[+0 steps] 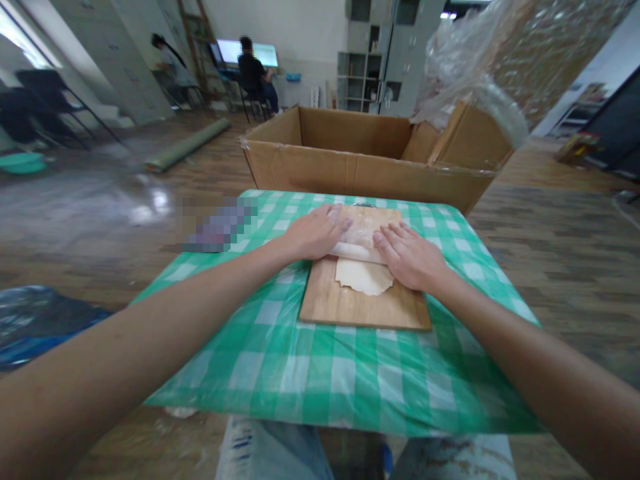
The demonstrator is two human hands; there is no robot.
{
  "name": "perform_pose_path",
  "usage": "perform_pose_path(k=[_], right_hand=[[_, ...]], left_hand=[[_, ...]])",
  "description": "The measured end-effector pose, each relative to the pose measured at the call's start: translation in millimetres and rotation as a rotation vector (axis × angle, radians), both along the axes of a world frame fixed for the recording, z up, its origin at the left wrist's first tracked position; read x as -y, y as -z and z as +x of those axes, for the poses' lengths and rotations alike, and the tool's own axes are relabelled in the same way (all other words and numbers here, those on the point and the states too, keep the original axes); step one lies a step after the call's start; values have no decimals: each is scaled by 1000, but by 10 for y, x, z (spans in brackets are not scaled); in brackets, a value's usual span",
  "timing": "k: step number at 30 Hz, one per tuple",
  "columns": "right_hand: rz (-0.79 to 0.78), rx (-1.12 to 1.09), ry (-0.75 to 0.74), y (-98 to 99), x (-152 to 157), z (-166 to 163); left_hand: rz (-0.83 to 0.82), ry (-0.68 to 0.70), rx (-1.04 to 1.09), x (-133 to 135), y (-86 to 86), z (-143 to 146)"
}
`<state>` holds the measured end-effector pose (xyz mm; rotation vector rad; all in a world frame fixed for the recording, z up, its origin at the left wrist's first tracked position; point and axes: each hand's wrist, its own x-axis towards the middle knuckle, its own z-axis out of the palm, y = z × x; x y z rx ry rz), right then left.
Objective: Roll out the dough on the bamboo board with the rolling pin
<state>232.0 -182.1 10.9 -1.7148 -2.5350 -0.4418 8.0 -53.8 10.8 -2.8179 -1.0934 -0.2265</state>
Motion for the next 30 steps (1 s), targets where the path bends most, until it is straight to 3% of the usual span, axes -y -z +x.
perform_pose_path(k=[5, 11, 17, 22, 28, 30], right_hand=[[62, -158, 216, 24, 550, -346], [53, -215, 201, 59, 877, -551], [13, -304, 260, 113, 492, -240], [-19, -167, 100, 213, -15, 203], [-77, -56, 96, 192, -421, 420], [-76, -52, 94, 182, -459, 422]], left_hand=[[38, 16, 47, 286, -28, -99], [106, 102, 29, 464, -21, -187], [3, -8, 57, 329, -93, 8], [-94, -57, 46, 29, -116, 246], [-76, 130, -121, -243, -54, 356], [-71, 125, -125, -283, -18, 360]])
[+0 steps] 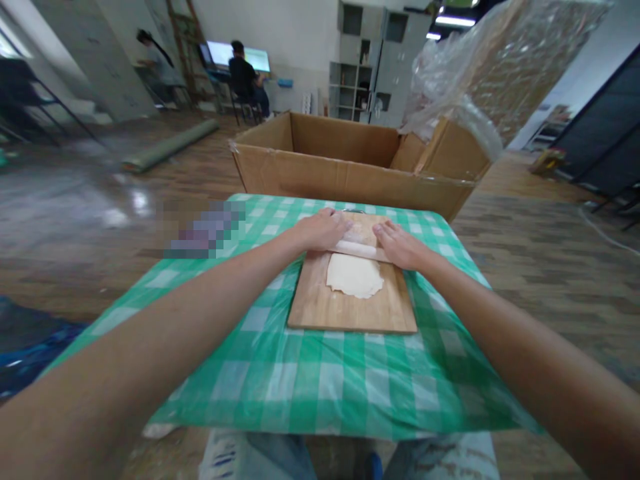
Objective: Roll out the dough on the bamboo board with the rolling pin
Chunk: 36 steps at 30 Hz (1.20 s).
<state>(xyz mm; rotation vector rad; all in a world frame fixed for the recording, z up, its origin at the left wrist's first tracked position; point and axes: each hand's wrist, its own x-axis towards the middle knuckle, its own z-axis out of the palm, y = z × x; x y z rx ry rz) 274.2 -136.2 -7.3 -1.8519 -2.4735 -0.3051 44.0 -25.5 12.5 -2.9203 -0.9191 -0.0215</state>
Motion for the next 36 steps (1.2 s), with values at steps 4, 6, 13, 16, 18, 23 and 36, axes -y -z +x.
perform_pose_path(k=[4, 6, 13, 16, 18, 23, 36], right_hand=[[7, 29, -27, -24, 71, -50], [39, 62, -47, -59, 166, -108], [113, -131, 118, -147, 751, -505], [134, -193, 118, -85, 1058, -665], [157, -187, 85, -40, 1216, -736], [149, -184, 82, -22, 1245, -726], [36, 54, 10, -235, 280, -353]], left_hand=[[-26, -91, 38, 38, 16, -20], [-19, -111, 58, 127, -18, -46], [101, -131, 148, 679, -118, -265], [102, -98, 172, 932, -100, -439], [118, -67, 202, 1066, -84, -552], [121, -12, 221, 1140, -65, -654], [17, -179, 134, 452, -39, -229]])
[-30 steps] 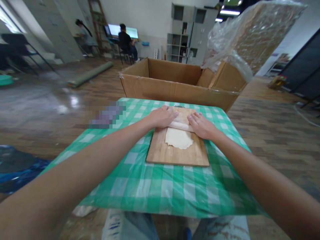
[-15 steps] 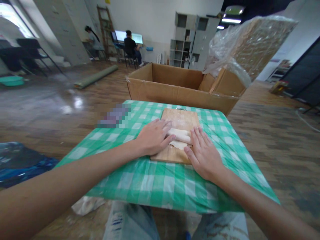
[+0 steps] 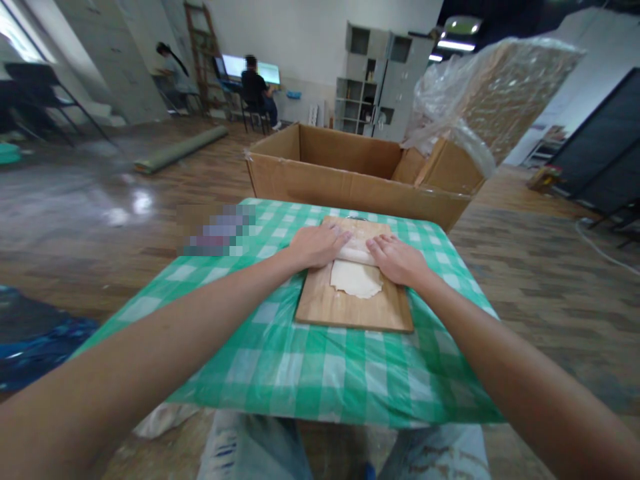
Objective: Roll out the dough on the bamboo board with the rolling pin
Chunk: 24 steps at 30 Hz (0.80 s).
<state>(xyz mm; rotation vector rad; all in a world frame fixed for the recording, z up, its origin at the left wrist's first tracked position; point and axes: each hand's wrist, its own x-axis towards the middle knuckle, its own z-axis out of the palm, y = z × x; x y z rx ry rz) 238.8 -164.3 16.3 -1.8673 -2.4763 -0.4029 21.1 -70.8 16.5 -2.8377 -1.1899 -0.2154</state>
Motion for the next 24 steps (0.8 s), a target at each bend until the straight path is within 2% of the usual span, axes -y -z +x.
perform_pose_path(k=[4, 8, 11, 14, 18, 21, 24], right_hand=[[28, -16, 5, -12, 126, -87], [80, -134, 84, 26, 468, -196], [72, -134, 35, 85, 731, -236], [78, -128, -21, 107, 826, -225], [20, -174, -13, 33, 599, -182], [-36, -185, -30, -18, 317, -152], [-53, -180, -38, -15, 69, -134]], left_hand=[[59, 2, 24, 185, 0, -62], [156, -19, 68, 557, 14, -203], [193, 4, 86, 853, 54, -349], [167, 13, 98, 1034, 81, -455], [67, -20, 102, 983, 34, -444], [13, -56, 114, 806, -4, -376], [29, -87, 108, 599, 12, -315]])
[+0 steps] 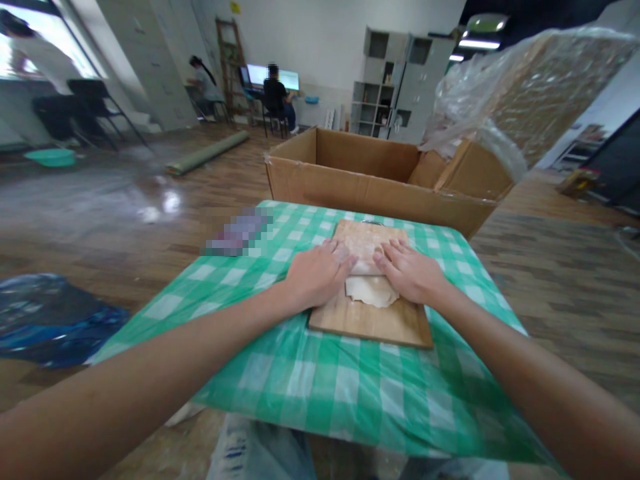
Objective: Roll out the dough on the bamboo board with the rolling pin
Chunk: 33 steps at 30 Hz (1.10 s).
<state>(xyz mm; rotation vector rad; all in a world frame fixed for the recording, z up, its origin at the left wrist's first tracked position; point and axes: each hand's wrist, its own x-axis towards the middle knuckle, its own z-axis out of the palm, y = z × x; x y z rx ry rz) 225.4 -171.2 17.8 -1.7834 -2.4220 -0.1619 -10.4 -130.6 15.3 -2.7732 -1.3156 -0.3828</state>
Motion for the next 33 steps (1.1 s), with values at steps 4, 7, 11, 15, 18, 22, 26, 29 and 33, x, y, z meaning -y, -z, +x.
perform_pose_path(k=[4, 7, 11, 15, 18, 22, 26, 29, 33], right_hand=[[33, 6, 39, 49, -226, 4], [53, 92, -24, 75, -306, 9], [68, 130, -18, 68, -305, -2], [79, 146, -23, 23, -168, -61], [96, 109, 15, 13, 59, -115], [119, 52, 68, 81, 483, -166], [137, 36, 32, 149, 775, -174], [111, 16, 29, 119, 731, -159], [20, -20, 42, 12, 404, -118]], left_hand=[[1, -21, -50, -242, 23, 53], [-19, 13, -100, -348, -15, 72], [-20, 15, -136, -372, -77, 83], [10, 15, -135, -270, -81, 74], [-11, -11, -46, -84, -48, 12], [12, 53, -18, 319, -15, -154], [-20, 88, -21, 612, -26, -272], [-31, 74, -18, 546, -17, -246], [-11, 41, -5, 195, 23, -125]])
